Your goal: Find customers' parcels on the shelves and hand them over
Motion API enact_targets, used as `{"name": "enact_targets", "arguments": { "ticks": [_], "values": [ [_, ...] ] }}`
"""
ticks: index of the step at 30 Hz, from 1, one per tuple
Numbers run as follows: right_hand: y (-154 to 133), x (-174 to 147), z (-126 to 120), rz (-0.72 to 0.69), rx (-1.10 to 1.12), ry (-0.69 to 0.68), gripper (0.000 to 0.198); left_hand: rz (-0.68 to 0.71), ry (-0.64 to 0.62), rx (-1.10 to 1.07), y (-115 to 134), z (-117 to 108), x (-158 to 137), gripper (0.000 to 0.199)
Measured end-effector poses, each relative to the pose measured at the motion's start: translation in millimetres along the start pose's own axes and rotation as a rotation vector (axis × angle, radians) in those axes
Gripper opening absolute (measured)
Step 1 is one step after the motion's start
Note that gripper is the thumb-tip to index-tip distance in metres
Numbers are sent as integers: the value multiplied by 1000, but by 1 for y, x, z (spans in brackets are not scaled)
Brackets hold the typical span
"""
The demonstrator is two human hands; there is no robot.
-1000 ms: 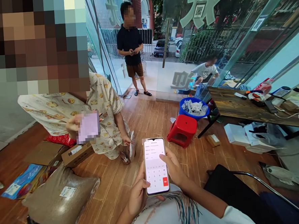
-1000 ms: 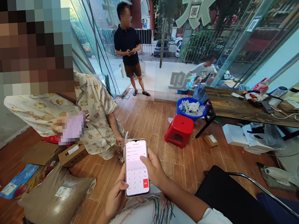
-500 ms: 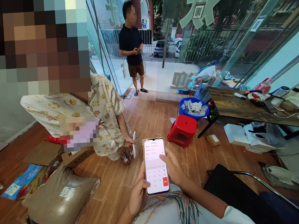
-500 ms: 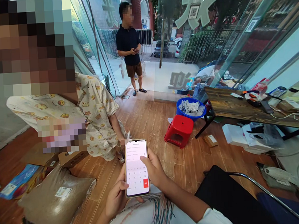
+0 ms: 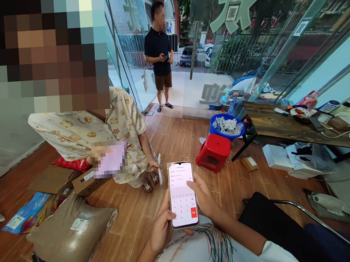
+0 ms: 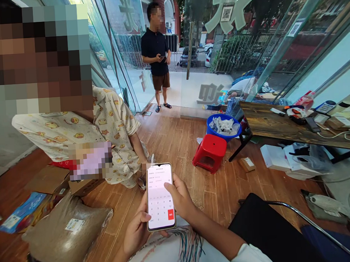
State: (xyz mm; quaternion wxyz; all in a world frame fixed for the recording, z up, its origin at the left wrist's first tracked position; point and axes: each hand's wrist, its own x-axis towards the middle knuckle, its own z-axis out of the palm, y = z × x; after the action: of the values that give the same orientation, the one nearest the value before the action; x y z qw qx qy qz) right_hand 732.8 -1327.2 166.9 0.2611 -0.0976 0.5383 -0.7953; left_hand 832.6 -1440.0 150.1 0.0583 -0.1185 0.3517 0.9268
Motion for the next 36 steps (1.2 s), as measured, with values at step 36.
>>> {"name": "enact_targets", "arguments": {
  "ticks": [36],
  "values": [
    [3, -2, -6, -16, -52, -41, 26, -1, 14, 0, -2, 2, -5, 92]
  ]
}}
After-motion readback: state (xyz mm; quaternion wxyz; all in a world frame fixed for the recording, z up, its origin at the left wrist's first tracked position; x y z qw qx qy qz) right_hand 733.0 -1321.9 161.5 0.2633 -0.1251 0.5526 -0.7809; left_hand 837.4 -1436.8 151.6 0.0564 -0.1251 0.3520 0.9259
